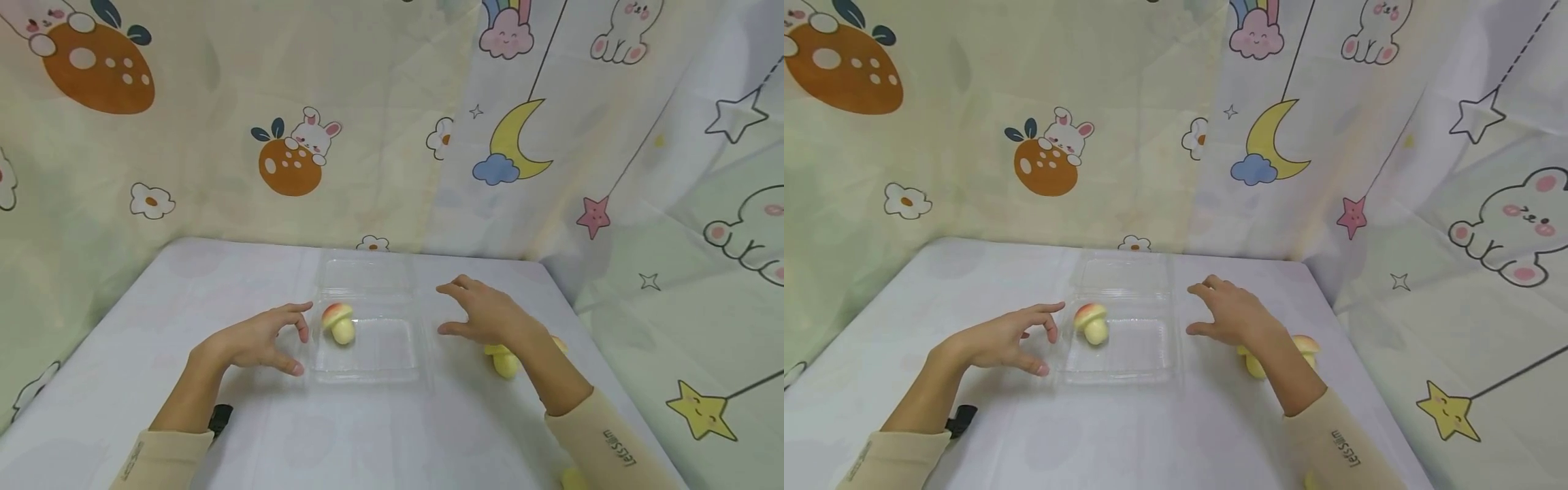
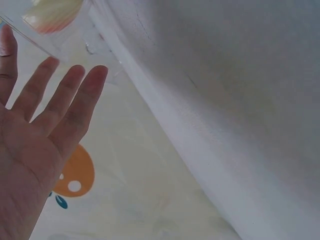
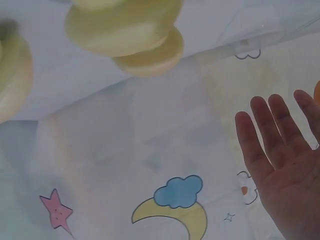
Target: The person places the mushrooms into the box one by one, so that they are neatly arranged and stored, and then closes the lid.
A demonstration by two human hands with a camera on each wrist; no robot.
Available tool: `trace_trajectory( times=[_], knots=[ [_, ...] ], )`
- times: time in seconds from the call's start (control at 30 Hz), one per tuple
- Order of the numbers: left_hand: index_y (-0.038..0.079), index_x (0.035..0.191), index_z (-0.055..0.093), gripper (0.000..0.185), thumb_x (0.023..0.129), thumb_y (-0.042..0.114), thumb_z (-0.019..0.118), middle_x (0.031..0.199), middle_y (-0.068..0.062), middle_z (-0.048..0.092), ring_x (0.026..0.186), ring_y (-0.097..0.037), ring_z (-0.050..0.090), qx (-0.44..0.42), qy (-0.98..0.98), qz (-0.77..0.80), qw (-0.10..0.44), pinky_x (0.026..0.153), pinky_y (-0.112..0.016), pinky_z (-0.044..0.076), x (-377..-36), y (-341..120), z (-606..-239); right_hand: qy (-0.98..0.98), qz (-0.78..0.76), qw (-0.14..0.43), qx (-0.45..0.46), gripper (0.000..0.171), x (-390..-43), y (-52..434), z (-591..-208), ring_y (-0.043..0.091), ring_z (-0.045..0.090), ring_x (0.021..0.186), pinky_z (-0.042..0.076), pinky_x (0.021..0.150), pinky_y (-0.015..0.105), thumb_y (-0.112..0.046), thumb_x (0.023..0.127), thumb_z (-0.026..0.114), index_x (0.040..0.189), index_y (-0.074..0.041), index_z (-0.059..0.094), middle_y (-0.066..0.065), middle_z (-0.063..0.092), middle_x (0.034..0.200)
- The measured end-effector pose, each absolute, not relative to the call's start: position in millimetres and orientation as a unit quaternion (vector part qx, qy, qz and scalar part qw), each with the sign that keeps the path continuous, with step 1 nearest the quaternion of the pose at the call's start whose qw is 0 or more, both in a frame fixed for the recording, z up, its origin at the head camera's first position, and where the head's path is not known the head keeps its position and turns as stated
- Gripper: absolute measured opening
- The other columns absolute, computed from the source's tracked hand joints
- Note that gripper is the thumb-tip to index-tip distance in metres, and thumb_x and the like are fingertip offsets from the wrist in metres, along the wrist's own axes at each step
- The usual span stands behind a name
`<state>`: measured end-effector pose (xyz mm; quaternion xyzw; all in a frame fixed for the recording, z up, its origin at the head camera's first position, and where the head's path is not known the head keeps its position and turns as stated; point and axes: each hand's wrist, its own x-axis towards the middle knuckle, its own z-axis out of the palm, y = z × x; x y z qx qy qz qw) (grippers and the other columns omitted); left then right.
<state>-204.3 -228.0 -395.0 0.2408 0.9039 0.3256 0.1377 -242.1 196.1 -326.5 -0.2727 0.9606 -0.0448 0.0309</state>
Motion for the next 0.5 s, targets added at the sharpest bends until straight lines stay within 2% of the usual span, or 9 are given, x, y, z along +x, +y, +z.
trace_trajectory(
  times=[0.23, 0.5],
  knots=[
    [0.020, 0.100, 0.062, 0.047, 0.073, 0.044, 0.092, 0.168, -0.012, 0.029, 0.152, -0.044, 0.027, 0.241, 0.903, 0.328, 0.134, 0.115, -0.064, 0.031, -203, -228, -394, 0.962, -0.076, 0.045, -0.257, 0.076, -248, 238, -328, 0.037, 0.047, 0.138, 0.044, 0.107, 0.059, -0.052, 0.091, 0.074, 0.151, -0.013, 0.049, 0.012, 0.048, 0.149],
    [0.019, 0.100, 0.062, 0.047, 0.073, 0.043, 0.092, 0.168, -0.013, 0.029, 0.151, -0.045, 0.028, 0.239, 0.899, 0.338, 0.141, 0.113, -0.064, 0.034, -203, -228, -394, 0.965, -0.096, 0.039, -0.243, 0.078, -246, 278, -339, 0.045, 0.044, 0.135, 0.042, 0.106, 0.064, -0.054, 0.092, 0.072, 0.150, -0.007, 0.049, 0.020, 0.047, 0.148]
  ],
)
